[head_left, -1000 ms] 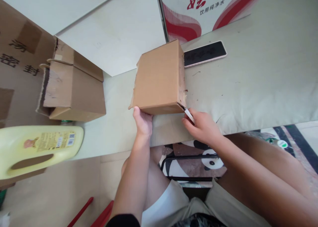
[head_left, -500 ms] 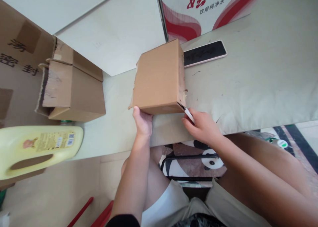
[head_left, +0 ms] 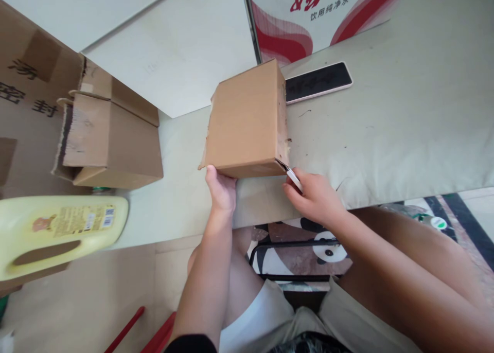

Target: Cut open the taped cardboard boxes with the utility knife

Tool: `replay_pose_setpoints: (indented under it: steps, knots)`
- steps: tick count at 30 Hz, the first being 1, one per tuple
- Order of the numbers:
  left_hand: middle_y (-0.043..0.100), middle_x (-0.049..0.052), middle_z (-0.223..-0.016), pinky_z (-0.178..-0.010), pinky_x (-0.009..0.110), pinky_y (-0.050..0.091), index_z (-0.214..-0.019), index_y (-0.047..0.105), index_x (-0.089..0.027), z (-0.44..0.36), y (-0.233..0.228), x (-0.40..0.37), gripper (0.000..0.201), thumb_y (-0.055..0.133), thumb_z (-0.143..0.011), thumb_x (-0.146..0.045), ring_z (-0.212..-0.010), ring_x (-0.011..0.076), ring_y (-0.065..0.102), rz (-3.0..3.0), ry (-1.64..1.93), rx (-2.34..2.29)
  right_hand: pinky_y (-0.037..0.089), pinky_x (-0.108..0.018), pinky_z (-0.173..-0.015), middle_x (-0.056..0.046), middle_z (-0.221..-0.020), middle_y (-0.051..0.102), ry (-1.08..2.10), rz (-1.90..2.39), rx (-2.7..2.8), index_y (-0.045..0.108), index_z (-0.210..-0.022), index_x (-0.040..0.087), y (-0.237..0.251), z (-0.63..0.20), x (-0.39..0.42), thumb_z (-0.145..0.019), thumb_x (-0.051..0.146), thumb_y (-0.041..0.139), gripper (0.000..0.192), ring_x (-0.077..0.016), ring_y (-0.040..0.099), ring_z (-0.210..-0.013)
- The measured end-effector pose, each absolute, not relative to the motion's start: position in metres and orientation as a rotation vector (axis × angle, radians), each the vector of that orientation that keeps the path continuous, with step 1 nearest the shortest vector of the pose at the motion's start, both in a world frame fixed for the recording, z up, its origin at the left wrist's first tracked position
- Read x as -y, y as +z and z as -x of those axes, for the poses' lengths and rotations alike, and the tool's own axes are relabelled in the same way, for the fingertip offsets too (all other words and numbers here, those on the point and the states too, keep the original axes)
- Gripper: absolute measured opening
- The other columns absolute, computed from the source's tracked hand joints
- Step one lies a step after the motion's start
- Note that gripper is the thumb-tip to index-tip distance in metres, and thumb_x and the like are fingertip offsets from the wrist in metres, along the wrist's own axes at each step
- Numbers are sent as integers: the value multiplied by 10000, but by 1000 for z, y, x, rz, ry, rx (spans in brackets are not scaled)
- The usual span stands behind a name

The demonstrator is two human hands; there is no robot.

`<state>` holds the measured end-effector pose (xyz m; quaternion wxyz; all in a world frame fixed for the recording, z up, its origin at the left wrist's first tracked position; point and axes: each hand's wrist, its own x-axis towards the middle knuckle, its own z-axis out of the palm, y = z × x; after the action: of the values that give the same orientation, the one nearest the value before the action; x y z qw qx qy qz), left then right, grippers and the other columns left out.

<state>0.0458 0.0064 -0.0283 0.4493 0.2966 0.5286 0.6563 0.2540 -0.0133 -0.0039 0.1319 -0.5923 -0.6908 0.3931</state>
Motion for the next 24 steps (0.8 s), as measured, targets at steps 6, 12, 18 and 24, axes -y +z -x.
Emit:
replay_pose_setpoints:
  steps: [6,12,18,24]
  knots:
    - [618,123,-1450,-974,411,562,-1284,636,-247,-46,-29,-6,802,598,-722,-817,-1404,351,513,-722,1626,-1302,303,-309,-610,-35,-658,576,1130,1720,2016,468,-821,228,-6,-254,13,-872,391,399,185,-190,506,-614]
    - [625,115,-1444,-938,387,570,-1268,653,-256,-45,-30,-7,811,608,-701,-834,-1382,349,534,-724,1625,-1296,305,-309,-611,-31,-658,576,1128,1713,2010,444,-812,233,-8,-254,13,-872,396,398,180,-186,502,-610]
    - [604,123,-1470,-905,383,582,-1283,649,-252,-45,-30,-7,840,617,-684,-840,-1388,361,527,-718,1626,-1308,302,-313,-614,-36,-663,575,1149,1726,1993,426,-804,235,-6,-254,13,-859,416,382,194,-190,499,-618]
    - [589,119,-1485,-891,372,580,-1292,641,-255,-47,-28,-6,851,623,-674,-839,-1393,362,519,-715,1624,-1317,300,-315,-617,-37,-654,566,1150,1707,1990,424,-802,234,-7,-253,13,-852,416,375,195,-192,501,-617]
